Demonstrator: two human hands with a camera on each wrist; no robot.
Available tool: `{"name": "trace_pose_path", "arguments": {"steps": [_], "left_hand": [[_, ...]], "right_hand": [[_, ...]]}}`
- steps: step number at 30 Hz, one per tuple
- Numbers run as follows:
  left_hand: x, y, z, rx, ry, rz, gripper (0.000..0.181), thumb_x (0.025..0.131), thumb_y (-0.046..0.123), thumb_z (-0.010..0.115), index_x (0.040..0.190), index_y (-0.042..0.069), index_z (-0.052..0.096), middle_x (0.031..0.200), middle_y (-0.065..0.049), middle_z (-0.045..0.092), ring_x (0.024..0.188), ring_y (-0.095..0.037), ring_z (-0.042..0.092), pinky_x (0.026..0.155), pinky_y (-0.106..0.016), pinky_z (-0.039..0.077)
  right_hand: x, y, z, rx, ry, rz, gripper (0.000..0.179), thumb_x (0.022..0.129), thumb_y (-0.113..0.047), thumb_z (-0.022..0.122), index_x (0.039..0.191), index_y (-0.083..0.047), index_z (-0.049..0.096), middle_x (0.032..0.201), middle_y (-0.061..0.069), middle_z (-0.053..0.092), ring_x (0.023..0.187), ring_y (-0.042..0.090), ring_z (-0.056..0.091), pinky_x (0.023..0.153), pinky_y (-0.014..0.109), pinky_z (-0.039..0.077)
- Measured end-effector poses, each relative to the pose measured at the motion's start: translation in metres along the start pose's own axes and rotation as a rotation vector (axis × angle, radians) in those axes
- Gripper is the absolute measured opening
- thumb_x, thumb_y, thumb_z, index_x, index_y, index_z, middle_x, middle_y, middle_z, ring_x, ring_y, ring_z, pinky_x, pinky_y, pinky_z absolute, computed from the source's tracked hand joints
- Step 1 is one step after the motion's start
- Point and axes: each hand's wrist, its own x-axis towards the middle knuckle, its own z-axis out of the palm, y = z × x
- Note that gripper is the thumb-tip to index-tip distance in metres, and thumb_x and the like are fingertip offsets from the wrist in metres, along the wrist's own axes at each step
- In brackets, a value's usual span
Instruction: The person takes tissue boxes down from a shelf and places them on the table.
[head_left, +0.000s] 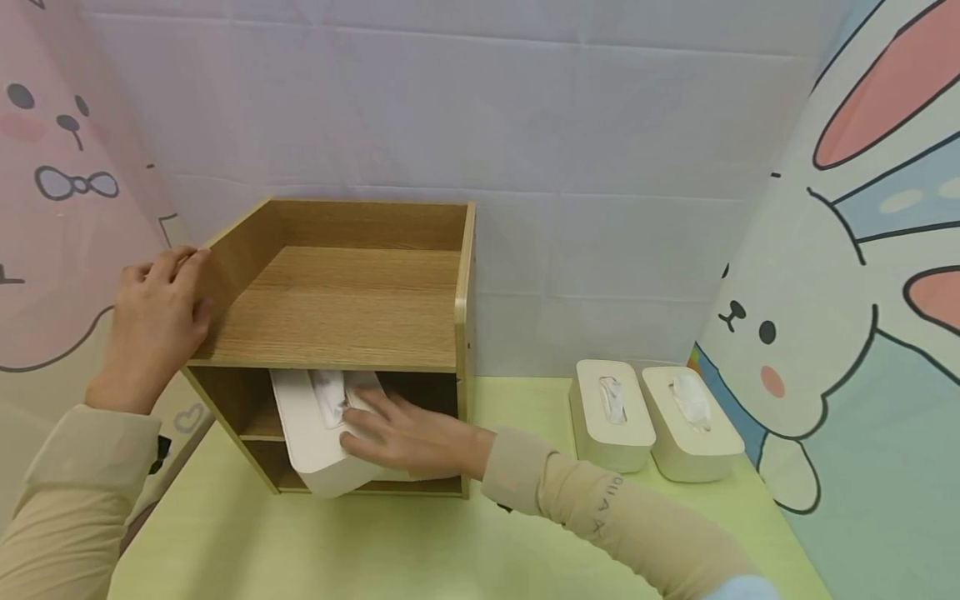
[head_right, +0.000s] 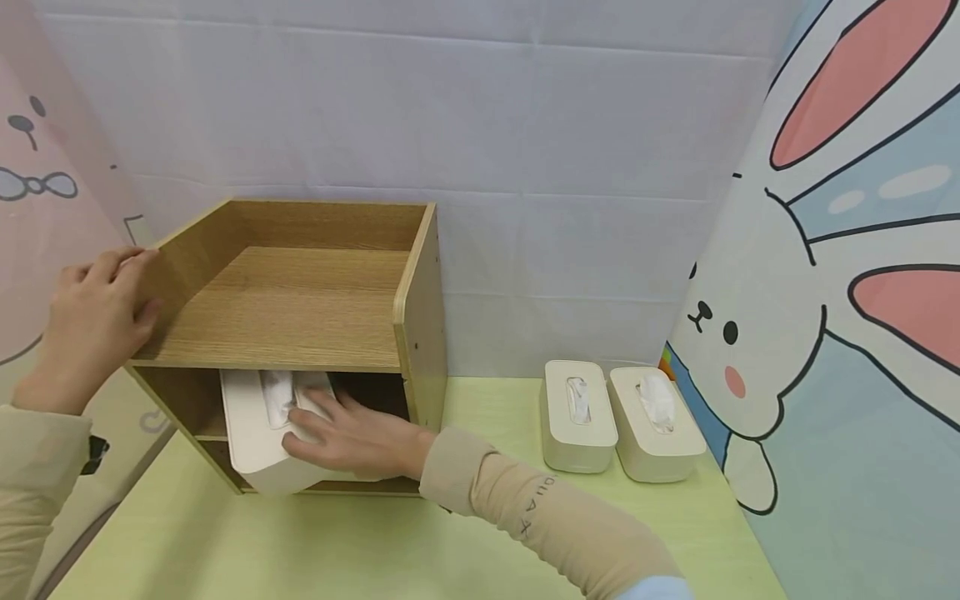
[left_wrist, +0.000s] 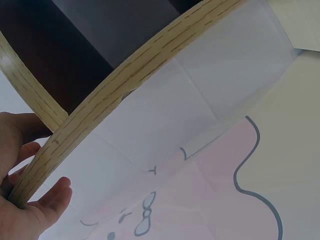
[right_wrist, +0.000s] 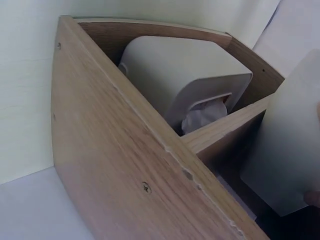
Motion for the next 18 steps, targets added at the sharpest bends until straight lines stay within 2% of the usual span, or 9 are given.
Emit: {"name": "trace_pose_path", "arguments": {"steps": [4, 8, 11, 14, 18], "left_hand": [[0.0, 0.0, 0.0, -0.003, -0.004, -0.005, 0.053, 0.071, -0.007, 0.06, 0.123, -0.007, 0.047, 0.118, -0.029, 0.049, 0.098, -0.051, 0.043, 0.087, -0.06, 0.033], [0.0, -0.001, 0.0, -0.005, -0.011, -0.012, 0.053, 0.072, -0.006, 0.06, 0.124, -0.007, 0.047, 0.118, -0.029, 0.049, 0.099, -0.051, 0.043, 0.088, -0.06, 0.032], [0.0, -0.001, 0.001, -0.004, -0.012, -0.008, 0.053, 0.072, -0.006, 0.06, 0.124, -0.007, 0.047, 0.118, -0.03, 0.049, 0.1, -0.051, 0.043, 0.088, -0.059, 0.032], [0.0, -0.001, 0.001, -0.002, -0.01, -0.002, 0.053, 0.072, -0.006, 0.06, 0.124, -0.007, 0.047, 0.118, -0.03, 0.049, 0.101, -0.05, 0.044, 0.088, -0.059, 0.032], [0.0, -0.001, 0.001, -0.005, -0.002, 0.003, 0.053, 0.071, -0.007, 0.06, 0.123, -0.007, 0.047, 0.118, -0.03, 0.049, 0.101, -0.05, 0.044, 0.087, -0.059, 0.032]], "right_hand": [[-0.007, -0.004, -0.002, -0.022, -0.022, -0.036, 0.043, 0.09, -0.011, 0.047, 0.131, -0.015, 0.034, 0.138, 0.011, 0.037, 0.133, 0.039, 0.03, 0.099, 0.044, 0.042], [-0.012, -0.008, -0.003, -0.03, 0.028, -0.058, 0.033, 0.093, -0.01, 0.037, 0.126, -0.015, 0.036, 0.136, 0.01, 0.04, 0.131, 0.038, 0.033, 0.098, 0.044, 0.044], [-0.018, -0.01, -0.004, -0.03, 0.056, -0.078, 0.033, 0.092, -0.005, 0.035, 0.123, -0.014, 0.038, 0.133, 0.009, 0.042, 0.13, 0.038, 0.035, 0.096, 0.044, 0.045], [-0.025, -0.011, -0.008, -0.022, 0.051, -0.1, 0.037, 0.09, 0.0, 0.034, 0.124, -0.014, 0.039, 0.132, 0.008, 0.042, 0.13, 0.037, 0.035, 0.097, 0.044, 0.044], [-0.035, -0.012, -0.012, -0.018, 0.044, -0.137, 0.037, 0.092, -0.003, 0.037, 0.127, -0.014, 0.041, 0.133, 0.009, 0.042, 0.131, 0.039, 0.033, 0.1, 0.046, 0.041]]}}
